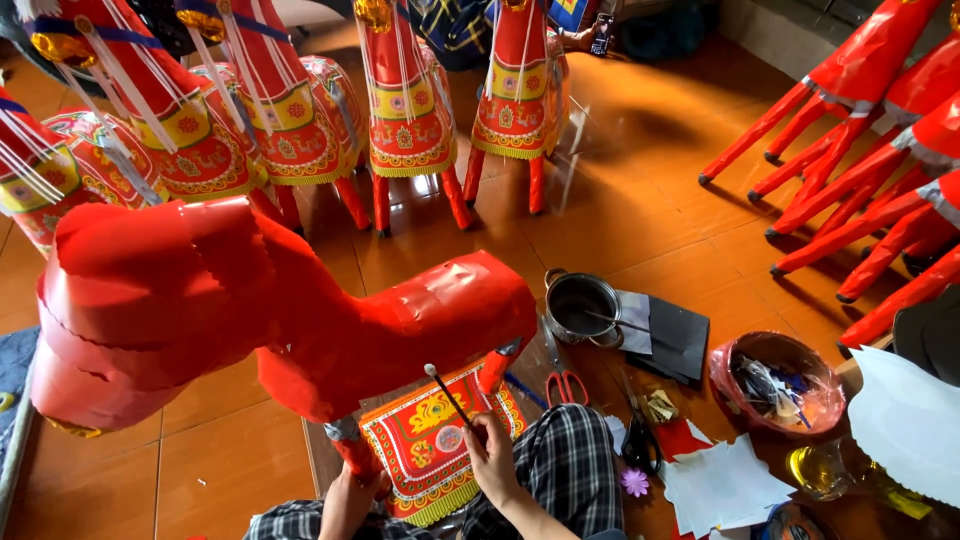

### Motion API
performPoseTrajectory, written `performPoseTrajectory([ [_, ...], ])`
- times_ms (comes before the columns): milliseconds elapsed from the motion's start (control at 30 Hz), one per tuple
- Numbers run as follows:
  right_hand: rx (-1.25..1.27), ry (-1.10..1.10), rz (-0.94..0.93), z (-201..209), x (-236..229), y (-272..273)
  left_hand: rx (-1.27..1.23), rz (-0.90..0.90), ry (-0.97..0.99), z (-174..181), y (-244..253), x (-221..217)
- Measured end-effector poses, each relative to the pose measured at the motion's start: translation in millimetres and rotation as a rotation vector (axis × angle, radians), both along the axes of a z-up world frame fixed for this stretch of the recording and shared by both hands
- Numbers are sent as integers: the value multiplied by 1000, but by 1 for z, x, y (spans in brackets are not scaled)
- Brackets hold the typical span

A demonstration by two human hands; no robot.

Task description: Decorating paper horse models by applying glue and attaching paper ornaments

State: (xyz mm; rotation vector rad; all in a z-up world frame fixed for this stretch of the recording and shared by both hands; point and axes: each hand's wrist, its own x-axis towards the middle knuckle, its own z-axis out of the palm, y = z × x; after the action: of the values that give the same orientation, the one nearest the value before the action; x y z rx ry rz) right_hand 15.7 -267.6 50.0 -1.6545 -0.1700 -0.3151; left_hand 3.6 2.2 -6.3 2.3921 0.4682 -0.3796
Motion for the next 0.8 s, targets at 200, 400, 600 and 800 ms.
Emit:
performPoseTrajectory([
  [200,17,19,-2,2,0,-1,5,-6,-1,-9,2,2],
  [400,17,6,-8,-4,0,-1,12,-1,6,-3,0,2],
  [600,-18,-10,5,-2,-3,1,9,-20,-17,10,-4,0],
  [800,-69,-53,17,-1,-2,9,21,-89,-150,-23,6,0],
])
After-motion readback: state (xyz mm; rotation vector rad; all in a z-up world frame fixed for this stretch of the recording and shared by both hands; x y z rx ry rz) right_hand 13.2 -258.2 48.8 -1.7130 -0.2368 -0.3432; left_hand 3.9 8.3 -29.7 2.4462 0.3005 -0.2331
